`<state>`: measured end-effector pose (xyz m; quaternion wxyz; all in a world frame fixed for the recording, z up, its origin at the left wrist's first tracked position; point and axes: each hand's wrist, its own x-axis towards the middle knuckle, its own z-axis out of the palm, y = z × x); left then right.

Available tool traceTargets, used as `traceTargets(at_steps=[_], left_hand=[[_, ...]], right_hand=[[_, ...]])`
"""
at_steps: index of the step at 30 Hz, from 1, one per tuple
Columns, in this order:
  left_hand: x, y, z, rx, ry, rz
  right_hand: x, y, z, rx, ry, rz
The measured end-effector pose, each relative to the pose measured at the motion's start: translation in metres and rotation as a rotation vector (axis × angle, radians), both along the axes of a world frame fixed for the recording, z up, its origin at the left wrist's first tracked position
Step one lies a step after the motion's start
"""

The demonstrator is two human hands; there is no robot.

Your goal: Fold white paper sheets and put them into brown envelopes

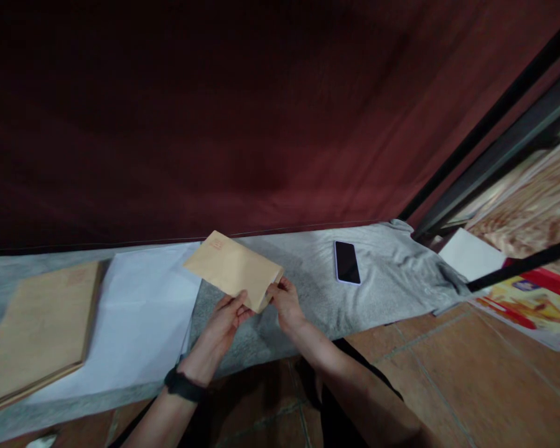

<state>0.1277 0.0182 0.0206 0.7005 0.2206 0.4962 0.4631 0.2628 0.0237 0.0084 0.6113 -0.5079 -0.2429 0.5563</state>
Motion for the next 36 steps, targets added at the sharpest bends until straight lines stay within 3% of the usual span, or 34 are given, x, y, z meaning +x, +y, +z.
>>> traceTargets(at_steps=[9,16,20,22,27,30,33,36], left_hand=[[-0.022,0.009,0.007,0.112,0.202,-0.073],[-0.027,0.016,-0.001,0.215,0.342,-0.134],[-0.035,0.02,-0.015,0.256,0.59,-0.177],[-0.037,0.02,-0.019,0.31,0.785,-0.225],[-0.034,0.017,-0.021,0.387,1.233,-0.399],[-0.031,0.016,-0.018,0.36,1.363,-0.484],[-0.031,0.013,-0.012,0.336,1.505,-0.524],[-0.03,0.01,-0.005,0.473,1.682,-0.441]], right_hand=[[0.038,-0.002,0.016,-0.083,0.041,0.263],[0.054,-0.006,0.002,-0.145,-0.194,0.455],[0.056,-0.011,-0.012,-0.175,-0.47,0.512],[0.055,-0.012,-0.014,-0.102,-0.702,0.457],[0.042,-0.013,-0.011,0.265,-1.282,0.32],[0.028,-0.017,-0.019,0.418,-1.48,0.383],[0.018,-0.022,-0.033,0.46,-1.625,0.445],[0.017,-0.024,-0.042,0.45,-1.676,0.474]])
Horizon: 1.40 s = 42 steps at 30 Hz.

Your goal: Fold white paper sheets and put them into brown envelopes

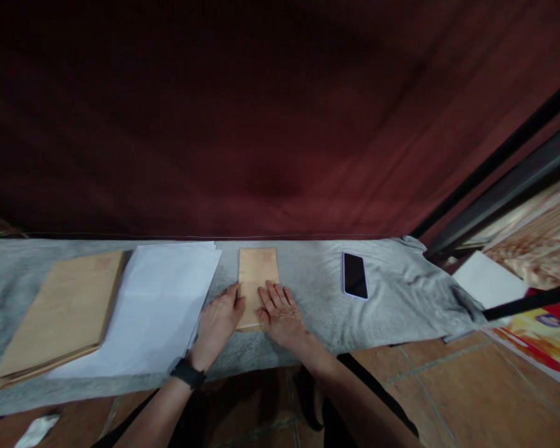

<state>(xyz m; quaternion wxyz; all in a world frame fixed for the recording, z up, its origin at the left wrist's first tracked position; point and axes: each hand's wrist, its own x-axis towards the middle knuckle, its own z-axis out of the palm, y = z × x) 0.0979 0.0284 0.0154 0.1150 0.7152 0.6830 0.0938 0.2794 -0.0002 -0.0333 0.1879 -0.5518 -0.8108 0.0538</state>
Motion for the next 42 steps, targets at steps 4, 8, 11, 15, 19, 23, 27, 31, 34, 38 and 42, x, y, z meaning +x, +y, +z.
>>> traceTargets(at_steps=[4,8,11,15,19,23,27,31,34,38,42], left_hand=[[0.012,0.013,-0.003,0.332,-0.028,-0.192],[0.031,0.06,-0.019,0.332,-0.013,-0.346],[0.041,0.103,-0.03,0.258,0.039,-0.448],[0.042,0.135,-0.045,0.201,0.083,-0.537],[0.036,0.133,-0.055,0.207,0.091,-0.6],[0.03,0.116,-0.056,0.204,0.071,-0.65],[0.025,0.094,-0.051,0.18,0.078,-0.68],[0.018,0.066,-0.051,0.164,0.072,-0.717],[0.012,0.043,-0.05,0.128,0.065,-0.732],[0.008,0.014,-0.043,0.058,0.041,-0.714],[0.004,-0.012,-0.035,0.004,0.029,-0.711]], right_hand=[[0.002,0.001,0.003,-0.026,-0.019,0.015],[0.001,0.004,0.008,-0.07,-0.03,0.02],[-0.001,0.006,0.008,-0.089,-0.024,0.011],[-0.001,0.008,0.007,-0.114,0.009,0.02],[0.008,0.013,0.012,-0.189,0.053,0.066],[0.026,0.026,0.02,-0.278,0.174,0.158],[0.04,0.039,0.025,-0.32,0.395,0.163],[0.043,0.041,0.029,-0.346,0.462,0.078],[0.041,0.037,0.031,-0.341,0.458,0.087],[0.04,0.031,0.029,-0.306,0.396,0.103],[0.04,0.028,0.031,-0.282,0.321,0.12]])
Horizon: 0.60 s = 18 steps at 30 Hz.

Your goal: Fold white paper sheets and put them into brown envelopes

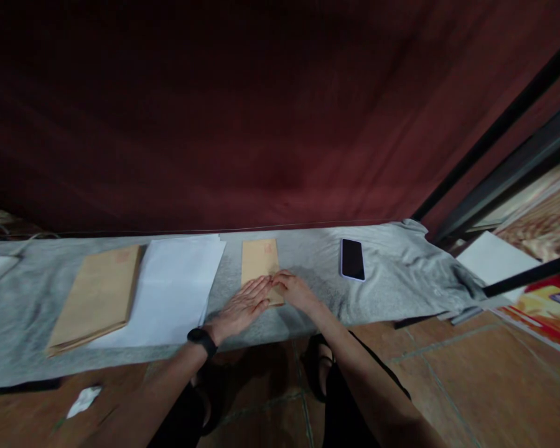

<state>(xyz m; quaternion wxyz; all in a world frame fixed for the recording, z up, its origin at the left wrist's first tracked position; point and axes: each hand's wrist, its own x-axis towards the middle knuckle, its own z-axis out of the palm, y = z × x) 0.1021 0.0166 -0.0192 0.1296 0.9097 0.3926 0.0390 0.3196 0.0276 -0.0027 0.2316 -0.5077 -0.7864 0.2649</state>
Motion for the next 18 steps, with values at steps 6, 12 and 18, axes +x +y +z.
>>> traceTargets(at_steps=[6,12,18], left_hand=[[-0.007,-0.027,0.007,-0.029,-0.008,-0.002],[-0.007,-0.038,0.017,-0.131,-0.001,0.0],[-0.005,-0.052,0.024,-0.21,0.053,-0.02]], right_hand=[[-0.005,-0.002,0.005,0.129,-0.084,0.036],[-0.017,0.007,-0.011,0.163,-0.308,0.161],[-0.024,0.047,-0.022,0.199,-0.4,0.024]])
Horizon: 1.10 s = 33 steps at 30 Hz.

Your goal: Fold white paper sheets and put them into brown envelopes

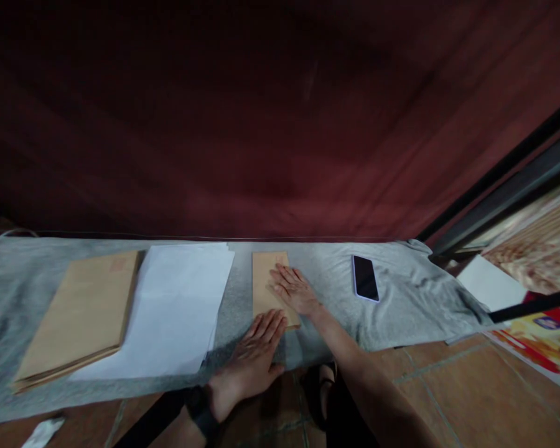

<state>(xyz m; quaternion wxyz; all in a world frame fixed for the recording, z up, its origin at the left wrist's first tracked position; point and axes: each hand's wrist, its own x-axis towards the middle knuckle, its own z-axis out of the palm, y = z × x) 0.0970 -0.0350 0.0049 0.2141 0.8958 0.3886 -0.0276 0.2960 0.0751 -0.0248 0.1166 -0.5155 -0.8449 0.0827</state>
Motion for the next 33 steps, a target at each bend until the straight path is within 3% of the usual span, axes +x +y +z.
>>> traceTargets(at_steps=[6,10,13,18,21,24,28,33], left_hand=[[-0.007,-0.007,-0.002,-0.018,-0.014,-0.051],[-0.008,-0.008,-0.003,-0.034,-0.024,-0.038],[-0.007,-0.008,-0.003,-0.013,-0.051,-0.034],[-0.006,-0.008,0.004,-0.034,-0.056,-0.016],[-0.005,-0.008,0.005,-0.063,-0.055,-0.001],[-0.004,-0.008,0.002,-0.05,-0.08,-0.006],[-0.003,-0.008,-0.002,-0.028,-0.068,-0.011],[-0.006,-0.009,0.002,0.011,-0.048,-0.039]], right_hand=[[-0.004,0.039,0.003,0.052,-0.042,-0.081],[-0.01,0.044,0.006,0.051,-0.071,-0.112],[-0.013,0.028,0.004,0.057,-0.084,-0.083],[-0.01,-0.024,0.002,0.006,-0.108,0.047],[-0.004,-0.054,0.009,-0.082,-0.076,0.139],[-0.001,-0.065,0.021,-0.173,-0.05,0.2],[-0.013,-0.043,0.031,-0.194,-0.048,0.276],[-0.044,0.015,0.026,-0.102,-0.069,0.185]])
